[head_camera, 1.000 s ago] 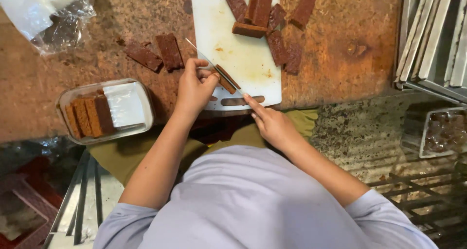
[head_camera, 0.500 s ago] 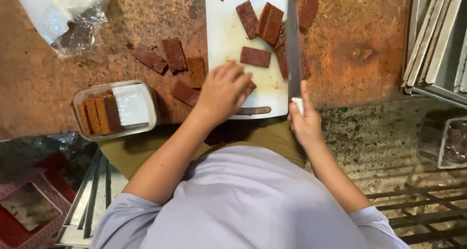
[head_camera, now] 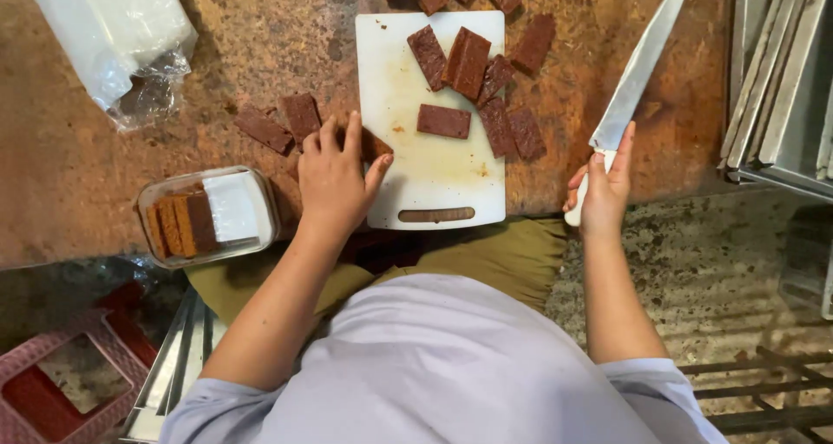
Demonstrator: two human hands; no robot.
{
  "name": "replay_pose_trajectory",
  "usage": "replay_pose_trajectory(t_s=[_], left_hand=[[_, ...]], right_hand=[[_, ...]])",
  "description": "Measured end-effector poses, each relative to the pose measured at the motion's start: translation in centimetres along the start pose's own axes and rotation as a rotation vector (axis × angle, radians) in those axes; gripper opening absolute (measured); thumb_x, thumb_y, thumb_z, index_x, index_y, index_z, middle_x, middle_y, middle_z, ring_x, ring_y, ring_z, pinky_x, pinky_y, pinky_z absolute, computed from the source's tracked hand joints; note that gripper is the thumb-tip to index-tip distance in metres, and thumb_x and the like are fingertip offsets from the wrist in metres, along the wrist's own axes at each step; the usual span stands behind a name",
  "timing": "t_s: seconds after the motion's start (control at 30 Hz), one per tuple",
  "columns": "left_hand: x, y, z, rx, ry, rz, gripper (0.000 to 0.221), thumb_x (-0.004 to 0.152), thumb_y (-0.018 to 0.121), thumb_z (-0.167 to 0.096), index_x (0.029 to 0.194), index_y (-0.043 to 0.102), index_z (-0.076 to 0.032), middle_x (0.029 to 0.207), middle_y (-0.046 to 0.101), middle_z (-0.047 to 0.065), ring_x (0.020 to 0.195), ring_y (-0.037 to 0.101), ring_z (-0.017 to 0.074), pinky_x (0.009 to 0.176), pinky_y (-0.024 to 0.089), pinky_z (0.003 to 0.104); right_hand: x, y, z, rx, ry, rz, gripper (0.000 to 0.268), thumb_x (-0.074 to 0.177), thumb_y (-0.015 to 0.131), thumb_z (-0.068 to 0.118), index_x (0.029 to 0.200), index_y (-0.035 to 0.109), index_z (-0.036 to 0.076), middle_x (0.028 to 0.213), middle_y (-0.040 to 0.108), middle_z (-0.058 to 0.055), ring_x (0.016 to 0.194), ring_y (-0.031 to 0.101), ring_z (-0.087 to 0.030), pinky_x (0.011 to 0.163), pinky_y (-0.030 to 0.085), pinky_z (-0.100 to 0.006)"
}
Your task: Cutting brownies into rectangular pieces and wrapping them individually in plastic film
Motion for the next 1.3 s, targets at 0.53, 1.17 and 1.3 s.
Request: replay_pose_trajectory(t_s=[0.53, 1.17, 1.3], left_hand=[[4.7, 4.0, 3.4, -0.103, -0.205, 0.373, 0.059, 0.083, 0.085, -0.043, 0.116, 0.061, 0.0, 0.102, 0.063, 0.022, 0.089, 0.073, 0.0474, 0.07, 0.062, 0.053], [25.7, 5.5, -2.9, -0.095, 0.248, -0.023, 0.042, 0.087, 0.072, -0.024, 0.119, 0.059, 0.0, 0.111, 0.061, 0.025, 0.098, 0.058, 0.0446, 0.075, 0.053, 0.053], [17.7, -0.9, -4.8, -0.996, -0.191, 0.622, 0.059, 0.097, 0.058, -0.012, 0.15, 0.031, -0.009, 0.119, 0.067, 0.012, 0.089, 0.066, 0.0172, 0.077, 0.062, 0.025]], right_hand=[[0.8, -0.2, -0.5, 0.044, 0.027, 0.061, 0.06, 0.118, 0.043, 0.013, 0.168, 0.014, 0.032, 0.064, 0.054, -0.018, 0.036, 0.052, -0.023, 0.03, 0.052, -0.034], [1.0, 0.8, 1.1, 0.033, 0.146, 0.091, 0.069, 0.111, 0.05, 0.021, 0.167, 0.011, 0.034, 0.066, 0.054, -0.011, 0.038, 0.043, -0.015, 0.035, 0.043, -0.027], [1.3, 0.6, 0.6, 0.021, 0.124, 0.105, 0.068, 0.112, 0.049, 0.019, 0.167, 0.013, 0.035, 0.067, 0.055, -0.012, 0.037, 0.046, -0.015, 0.033, 0.044, -0.027]])
Point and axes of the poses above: each hand's wrist, its own x-axis towards the middle knuckle, its own y-axis out of the palm, z = x × y, the point moved 6 cm from there along x, towards the middle knuckle
